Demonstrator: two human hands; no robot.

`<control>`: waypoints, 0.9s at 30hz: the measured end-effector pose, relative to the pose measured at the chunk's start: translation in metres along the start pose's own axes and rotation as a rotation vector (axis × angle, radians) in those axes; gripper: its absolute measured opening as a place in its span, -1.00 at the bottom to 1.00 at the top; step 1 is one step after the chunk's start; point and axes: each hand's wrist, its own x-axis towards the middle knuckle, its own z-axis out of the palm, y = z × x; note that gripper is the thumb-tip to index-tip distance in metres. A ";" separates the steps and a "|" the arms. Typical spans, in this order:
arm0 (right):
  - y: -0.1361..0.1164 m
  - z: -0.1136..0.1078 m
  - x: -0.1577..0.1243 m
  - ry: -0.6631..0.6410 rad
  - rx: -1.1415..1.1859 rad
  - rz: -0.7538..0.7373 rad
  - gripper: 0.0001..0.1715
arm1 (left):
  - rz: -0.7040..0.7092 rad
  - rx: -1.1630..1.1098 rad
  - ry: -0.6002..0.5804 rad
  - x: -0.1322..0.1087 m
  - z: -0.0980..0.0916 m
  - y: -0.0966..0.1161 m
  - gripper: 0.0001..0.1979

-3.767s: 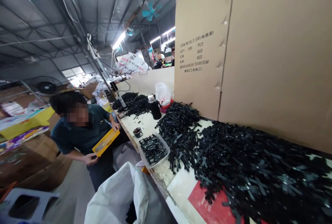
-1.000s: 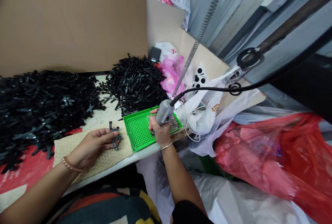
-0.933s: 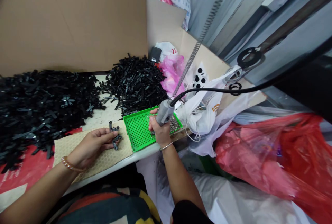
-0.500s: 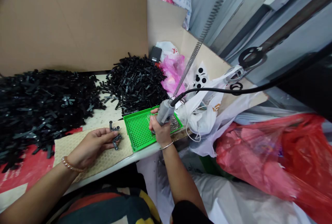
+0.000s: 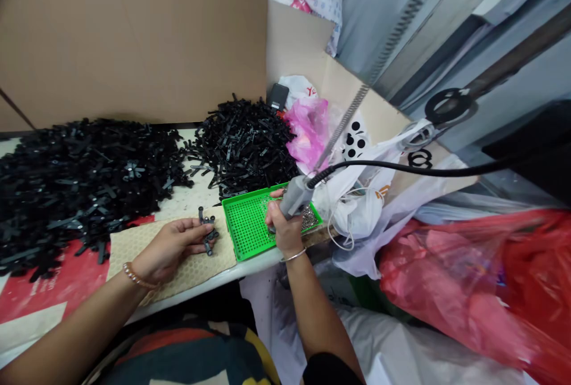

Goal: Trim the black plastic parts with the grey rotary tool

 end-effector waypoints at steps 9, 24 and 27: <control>-0.036 0.070 0.006 -0.085 0.384 0.104 -0.67 | 0.021 -0.007 -0.015 0.001 0.000 -0.002 -0.88; -0.014 0.104 0.005 -0.200 0.402 0.157 -0.69 | 0.052 -0.019 -0.056 0.001 0.000 -0.003 -0.79; -0.012 0.104 0.004 -0.202 0.412 0.155 -0.71 | 0.050 -0.023 -0.058 0.001 -0.001 -0.004 -0.80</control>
